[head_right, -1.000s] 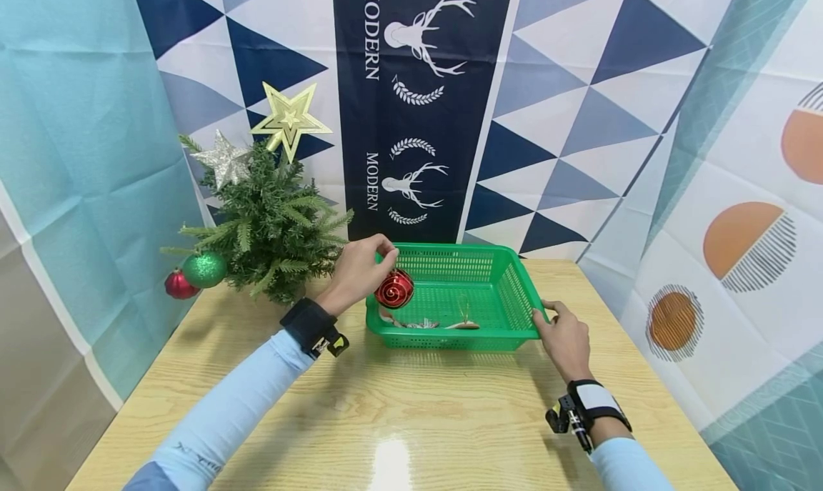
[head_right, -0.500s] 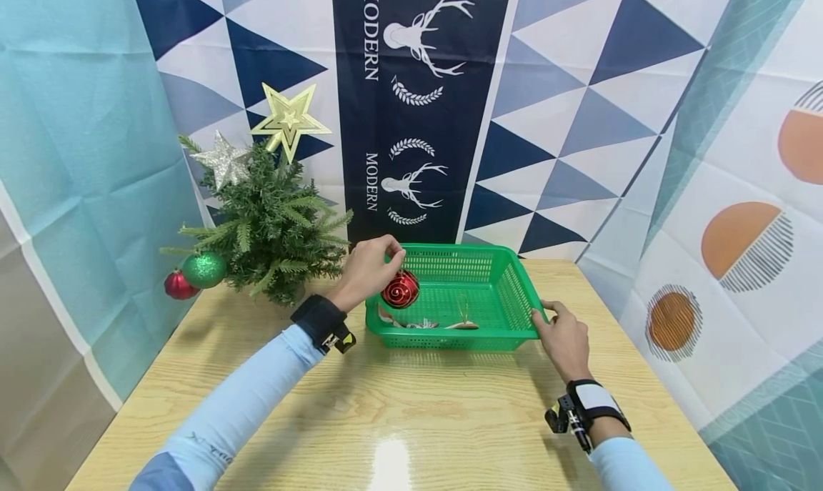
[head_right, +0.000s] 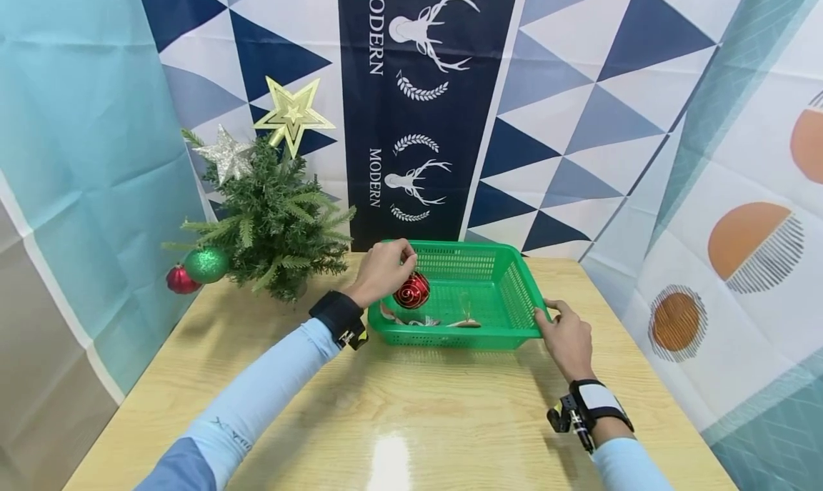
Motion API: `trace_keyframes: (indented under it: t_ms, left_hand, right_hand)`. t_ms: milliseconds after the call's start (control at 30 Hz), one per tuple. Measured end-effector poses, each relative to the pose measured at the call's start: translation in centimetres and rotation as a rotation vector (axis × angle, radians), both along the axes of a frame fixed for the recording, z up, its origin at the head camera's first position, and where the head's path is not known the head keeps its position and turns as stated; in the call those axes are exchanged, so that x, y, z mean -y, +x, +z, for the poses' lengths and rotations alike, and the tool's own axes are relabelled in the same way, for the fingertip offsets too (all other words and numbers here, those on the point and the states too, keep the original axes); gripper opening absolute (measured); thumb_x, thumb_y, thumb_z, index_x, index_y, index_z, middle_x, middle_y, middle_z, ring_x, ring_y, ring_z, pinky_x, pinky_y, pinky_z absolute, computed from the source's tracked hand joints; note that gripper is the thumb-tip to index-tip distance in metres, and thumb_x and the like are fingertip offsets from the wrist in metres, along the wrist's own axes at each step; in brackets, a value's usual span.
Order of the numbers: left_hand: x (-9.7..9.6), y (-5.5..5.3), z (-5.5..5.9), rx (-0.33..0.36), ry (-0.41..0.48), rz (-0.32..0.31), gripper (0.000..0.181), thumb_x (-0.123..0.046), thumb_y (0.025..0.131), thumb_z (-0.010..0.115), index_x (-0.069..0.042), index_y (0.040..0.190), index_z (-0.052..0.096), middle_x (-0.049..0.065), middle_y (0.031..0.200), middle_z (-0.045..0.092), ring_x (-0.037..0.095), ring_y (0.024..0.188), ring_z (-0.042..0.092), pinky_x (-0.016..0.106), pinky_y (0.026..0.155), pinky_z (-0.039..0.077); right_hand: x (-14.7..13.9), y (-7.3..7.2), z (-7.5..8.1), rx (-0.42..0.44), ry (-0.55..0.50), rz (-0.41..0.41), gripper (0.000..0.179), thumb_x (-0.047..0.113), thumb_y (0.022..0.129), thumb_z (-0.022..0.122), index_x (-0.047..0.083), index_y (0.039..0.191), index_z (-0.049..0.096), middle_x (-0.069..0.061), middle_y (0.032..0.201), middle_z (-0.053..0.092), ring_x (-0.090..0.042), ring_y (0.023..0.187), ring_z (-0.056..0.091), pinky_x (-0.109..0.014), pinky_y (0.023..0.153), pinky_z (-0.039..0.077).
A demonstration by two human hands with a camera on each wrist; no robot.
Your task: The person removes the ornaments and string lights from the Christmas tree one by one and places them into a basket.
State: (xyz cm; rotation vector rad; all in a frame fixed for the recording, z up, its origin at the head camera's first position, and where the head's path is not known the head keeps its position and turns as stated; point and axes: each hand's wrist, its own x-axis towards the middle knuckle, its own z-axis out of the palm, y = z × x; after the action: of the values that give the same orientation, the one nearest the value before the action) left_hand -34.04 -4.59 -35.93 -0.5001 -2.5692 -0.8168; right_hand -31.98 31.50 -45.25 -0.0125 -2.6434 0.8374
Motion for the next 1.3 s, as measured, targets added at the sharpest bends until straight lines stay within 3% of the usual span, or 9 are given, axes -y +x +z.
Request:
trace_keyframes:
  t_ms: [300,667,900,1067,1300]
  left_hand:
    - [-0.8,-0.4,-0.6,0.054,-0.012,0.018,0.018,-0.020,0.105,0.055,-0.018,0.094,0.069,-0.007,0.072,0.060,0.011,0.058,0.054,0.026,0.054,0.040]
    - [-1.1,-0.5,-1.7,0.120,-0.037,0.021,0.023,-0.015,0.104,0.056,-0.018,0.085,0.068,-0.004,0.068,0.057,0.013,0.055,0.050,0.026,0.054,0.034]
    - [-1.4,-0.4,-2.5,0.160,-0.059,-0.015,0.025,-0.014,0.105,0.056,-0.019,0.082,0.066,-0.002,0.061,0.053,0.014,0.051,0.047,0.026,0.050,0.029]
    - [-1.5,-0.4,-2.9,0.181,-0.072,-0.030,0.031,-0.014,0.104,0.056,-0.018,0.073,0.059,-0.003,0.057,0.045,0.012,0.048,0.041,0.026,0.049,0.026]
    - [-1.4,-0.5,-3.2,0.158,-0.121,-0.049,0.044,-0.009,0.102,0.054,-0.019,0.062,0.040,-0.005,0.055,0.030,0.010,0.046,0.027,0.025,0.048,0.019]
  right_hand:
    - [-0.1,0.1,0.2,-0.002,0.004,0.002,0.052,0.036,0.107,0.056,-0.005,0.137,0.060,-0.004,0.057,0.049,-0.020,0.048,0.043,-0.031,0.047,0.031]
    - [0.0,-0.1,0.2,-0.008,0.001,-0.011,0.050,0.035,0.106,0.057,-0.005,0.136,0.061,-0.004,0.058,0.051,-0.020,0.048,0.045,-0.031,0.047,0.032]
    - [0.1,0.0,0.2,0.002,-0.002,-0.020,0.050,0.034,0.106,0.057,-0.005,0.137,0.061,-0.004,0.059,0.052,-0.020,0.049,0.046,-0.032,0.048,0.032]
    - [0.2,0.1,0.2,0.002,-0.008,-0.014,0.050,0.034,0.106,0.057,-0.006,0.137,0.060,-0.005,0.059,0.053,-0.020,0.050,0.047,-0.032,0.049,0.033]
    - [0.1,0.1,0.2,0.008,-0.018,-0.014,0.051,0.035,0.106,0.057,-0.005,0.138,0.059,-0.005,0.059,0.052,-0.020,0.050,0.046,-0.032,0.048,0.032]
